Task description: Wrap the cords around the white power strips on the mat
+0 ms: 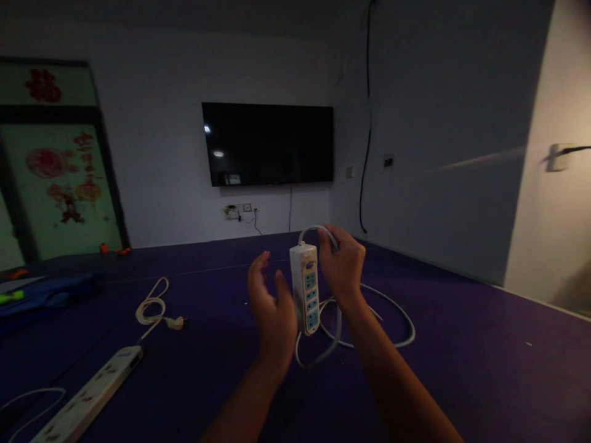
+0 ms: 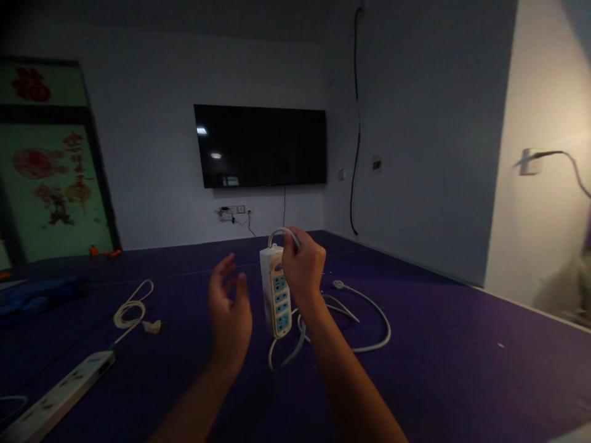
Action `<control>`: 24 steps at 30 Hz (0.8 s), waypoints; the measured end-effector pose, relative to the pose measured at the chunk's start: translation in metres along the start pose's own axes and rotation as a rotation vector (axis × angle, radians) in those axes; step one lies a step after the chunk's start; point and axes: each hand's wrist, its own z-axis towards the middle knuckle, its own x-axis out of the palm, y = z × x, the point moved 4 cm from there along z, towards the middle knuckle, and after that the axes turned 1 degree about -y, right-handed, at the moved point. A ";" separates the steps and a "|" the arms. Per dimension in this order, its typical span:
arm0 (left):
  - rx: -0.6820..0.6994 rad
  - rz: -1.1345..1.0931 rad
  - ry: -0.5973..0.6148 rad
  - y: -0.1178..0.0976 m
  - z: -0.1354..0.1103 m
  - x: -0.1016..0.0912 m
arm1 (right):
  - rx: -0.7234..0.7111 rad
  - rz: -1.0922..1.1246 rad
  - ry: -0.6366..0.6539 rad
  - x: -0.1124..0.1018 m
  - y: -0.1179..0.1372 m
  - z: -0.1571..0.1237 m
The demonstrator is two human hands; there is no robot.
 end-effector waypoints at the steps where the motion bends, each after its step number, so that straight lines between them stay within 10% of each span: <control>1: 0.037 0.052 0.038 -0.006 -0.010 0.004 | 0.002 0.005 0.008 0.001 0.000 0.000; 8: 0.009 0.396 0.351 0.023 -0.040 0.037 | -0.002 0.066 0.059 0.006 0.005 -0.004; 24: -0.057 0.330 0.182 0.074 -0.008 0.022 | 0.023 0.230 0.070 0.005 0.010 -0.004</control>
